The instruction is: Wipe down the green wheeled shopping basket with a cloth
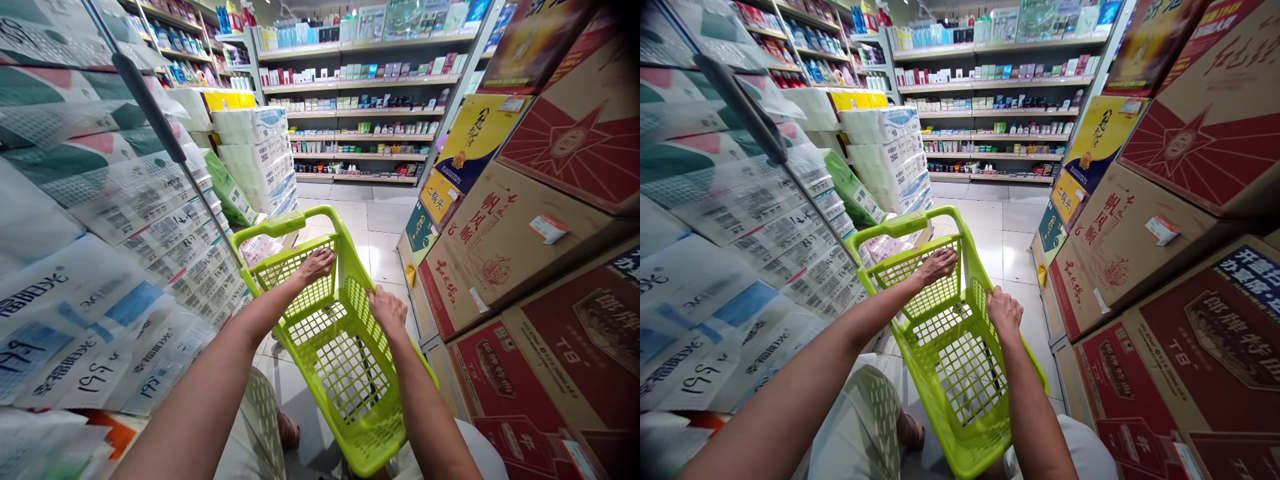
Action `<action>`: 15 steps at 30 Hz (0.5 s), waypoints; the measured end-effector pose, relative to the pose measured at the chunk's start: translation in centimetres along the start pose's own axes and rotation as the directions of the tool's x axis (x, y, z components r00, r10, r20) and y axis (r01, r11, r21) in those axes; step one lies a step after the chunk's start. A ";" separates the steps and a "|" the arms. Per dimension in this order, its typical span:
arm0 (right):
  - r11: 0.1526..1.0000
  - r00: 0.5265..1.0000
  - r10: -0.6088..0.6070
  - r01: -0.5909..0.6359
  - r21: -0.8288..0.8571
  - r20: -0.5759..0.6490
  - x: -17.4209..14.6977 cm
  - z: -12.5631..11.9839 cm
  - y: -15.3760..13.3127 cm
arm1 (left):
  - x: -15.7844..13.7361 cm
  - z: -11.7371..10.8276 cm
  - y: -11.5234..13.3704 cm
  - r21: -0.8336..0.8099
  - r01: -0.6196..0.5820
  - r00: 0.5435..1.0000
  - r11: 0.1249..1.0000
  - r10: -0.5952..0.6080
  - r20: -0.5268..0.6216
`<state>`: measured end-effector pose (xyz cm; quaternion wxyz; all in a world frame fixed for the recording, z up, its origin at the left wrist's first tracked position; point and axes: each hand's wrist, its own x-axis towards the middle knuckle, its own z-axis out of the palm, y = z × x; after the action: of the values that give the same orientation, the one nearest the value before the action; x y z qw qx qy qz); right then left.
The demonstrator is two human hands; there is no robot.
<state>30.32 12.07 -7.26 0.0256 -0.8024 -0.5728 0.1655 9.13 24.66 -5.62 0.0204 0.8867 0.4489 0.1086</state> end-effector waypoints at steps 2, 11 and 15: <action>1.000 1.000 0.024 -0.024 0.019 0.001 -0.3 -0.2 0.1 | 0.2 -0.5 0.0 0.015 -0.102 0.993 0.995 0.101 0.067; 0.981 0.972 -0.181 0.188 0.036 -0.148 2.6 -4.1 -3.7 | -0.9 0.8 0.2 0.114 -0.313 0.949 0.943 0.307 0.066; 0.970 0.960 -0.205 0.225 0.089 -0.193 4.8 -3.0 -5.5 | -1.1 1.5 -0.4 0.085 -0.365 0.931 0.927 0.362 0.055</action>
<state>27.56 18.87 -4.25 0.1398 -0.7446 -0.6418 0.1189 8.50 24.06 -7.36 -0.0330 0.9564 0.2809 0.0724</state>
